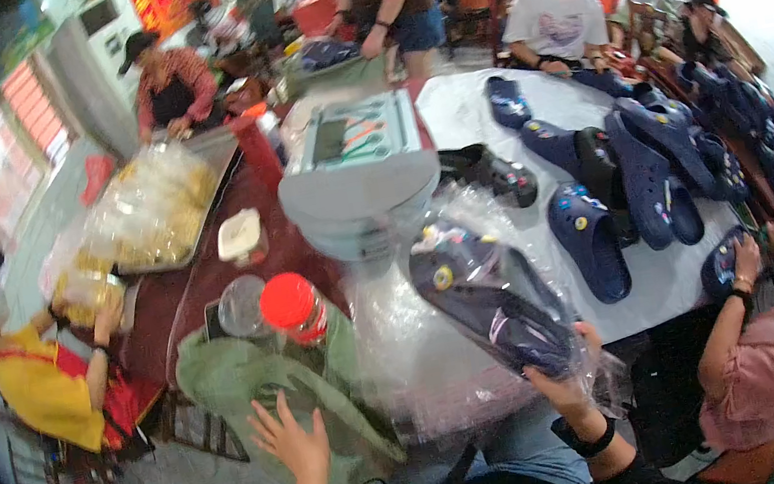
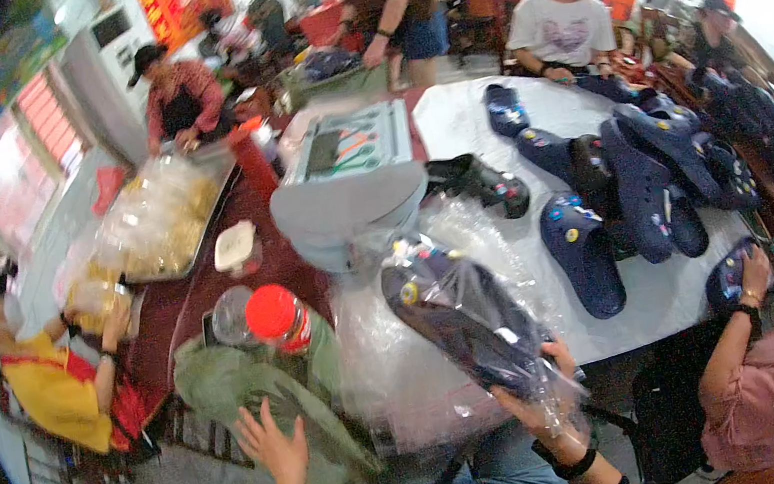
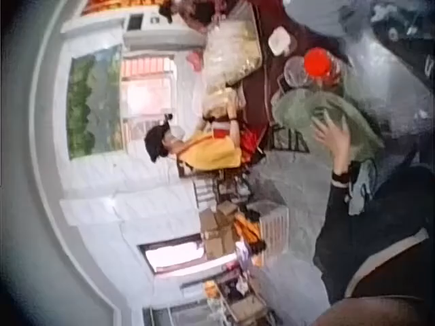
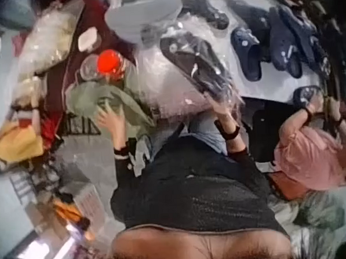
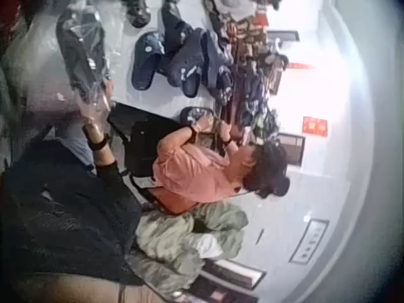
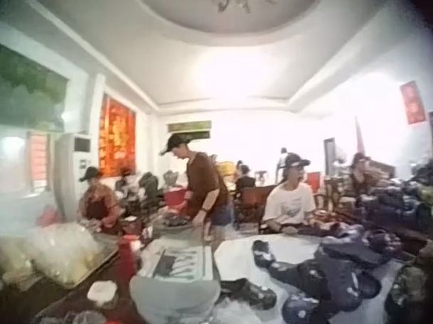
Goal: Packing shoes into plastic bags at a manufacturing station.
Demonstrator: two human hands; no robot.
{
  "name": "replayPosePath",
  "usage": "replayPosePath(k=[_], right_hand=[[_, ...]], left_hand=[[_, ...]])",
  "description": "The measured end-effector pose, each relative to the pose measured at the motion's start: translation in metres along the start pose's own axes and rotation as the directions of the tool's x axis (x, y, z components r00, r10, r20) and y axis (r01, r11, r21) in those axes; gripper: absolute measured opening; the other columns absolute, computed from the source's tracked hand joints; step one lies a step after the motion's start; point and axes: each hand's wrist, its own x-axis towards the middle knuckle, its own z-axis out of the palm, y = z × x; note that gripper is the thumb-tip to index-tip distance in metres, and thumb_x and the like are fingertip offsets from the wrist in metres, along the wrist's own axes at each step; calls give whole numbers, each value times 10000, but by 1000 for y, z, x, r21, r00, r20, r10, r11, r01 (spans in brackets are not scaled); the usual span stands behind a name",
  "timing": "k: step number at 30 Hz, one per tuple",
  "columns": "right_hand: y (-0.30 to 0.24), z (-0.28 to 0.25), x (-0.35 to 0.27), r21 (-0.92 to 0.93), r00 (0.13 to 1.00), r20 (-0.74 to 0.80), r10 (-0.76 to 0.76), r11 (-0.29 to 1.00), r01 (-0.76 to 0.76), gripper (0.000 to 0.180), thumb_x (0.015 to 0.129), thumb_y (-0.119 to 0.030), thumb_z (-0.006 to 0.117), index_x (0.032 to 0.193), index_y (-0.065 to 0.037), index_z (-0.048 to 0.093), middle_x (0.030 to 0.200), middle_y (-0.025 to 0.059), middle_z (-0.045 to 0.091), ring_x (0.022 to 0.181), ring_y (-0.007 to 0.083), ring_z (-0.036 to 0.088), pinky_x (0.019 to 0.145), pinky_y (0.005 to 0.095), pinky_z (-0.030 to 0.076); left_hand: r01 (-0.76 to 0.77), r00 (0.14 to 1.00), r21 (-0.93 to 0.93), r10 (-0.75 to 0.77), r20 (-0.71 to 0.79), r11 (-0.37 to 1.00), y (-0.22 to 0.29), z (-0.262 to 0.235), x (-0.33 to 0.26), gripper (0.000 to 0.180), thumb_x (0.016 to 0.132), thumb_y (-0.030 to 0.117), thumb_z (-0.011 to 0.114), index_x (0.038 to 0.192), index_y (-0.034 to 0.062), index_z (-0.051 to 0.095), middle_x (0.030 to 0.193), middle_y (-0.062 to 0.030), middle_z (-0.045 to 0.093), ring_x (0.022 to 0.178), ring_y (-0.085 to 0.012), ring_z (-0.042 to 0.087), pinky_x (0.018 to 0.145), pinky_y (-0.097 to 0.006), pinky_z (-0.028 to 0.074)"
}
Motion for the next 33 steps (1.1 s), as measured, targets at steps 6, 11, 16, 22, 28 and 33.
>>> replayPosePath(k=[6,11,16,22,28,33], right_hand=[[-23,8,-3,409,915,76,396,825,-391,978,637,-303,832,1375,-39,247,1309,108,344,1225,238,343,1040,385,285],[-35,18,1,474,972,82,221,849,-234,985,627,-393,827,1361,-56,263,1255,77,380,1176,216,395,1006,350,330],[-32,27,-5,498,982,98,163,846,-190,981,595,-410,844,1326,-66,288,1184,70,412,1102,202,455,949,327,387],[-42,37,-9,542,947,237,217,779,-314,1018,539,-147,858,1340,-47,238,1218,104,410,1124,248,467,960,367,408],[-69,52,-8,478,844,369,389,700,-531,1015,536,-307,849,1333,-23,290,1242,91,369,1164,217,398,1002,343,321],[-46,62,-12,460,873,387,296,759,-461,971,570,-195,828,1349,-25,275,1264,94,377,1175,222,399,1009,354,323]], left_hand=[[155,939,-248,-65,338,956,-13,14,-2,612,818,365,616,1327,87,418,1342,-265,382,1231,-422,376,995,-522,298],[117,985,-381,-60,160,917,-19,30,-9,606,834,381,602,1312,54,424,1302,-247,433,1191,-404,425,982,-509,325],[161,984,-730,-164,68,665,-3,32,3,678,836,375,618,1359,39,348,1332,-250,406,1232,-408,386,1024,-526,268],[-11,856,-505,-253,-451,863,17,5,59,806,780,339,681,1413,71,261,1372,-251,361,1304,-393,294,1086,-524,146],[-294,930,-48,298,214,954,-32,-4,95,722,703,234,701,1338,105,382,1212,-175,534,1237,-369,375,1081,-532,159],[-603,795,111,606,6,790,-28,-28,70,237,639,130,651,869,74,655,973,-104,624,1080,-315,507,1075,-529,180]])
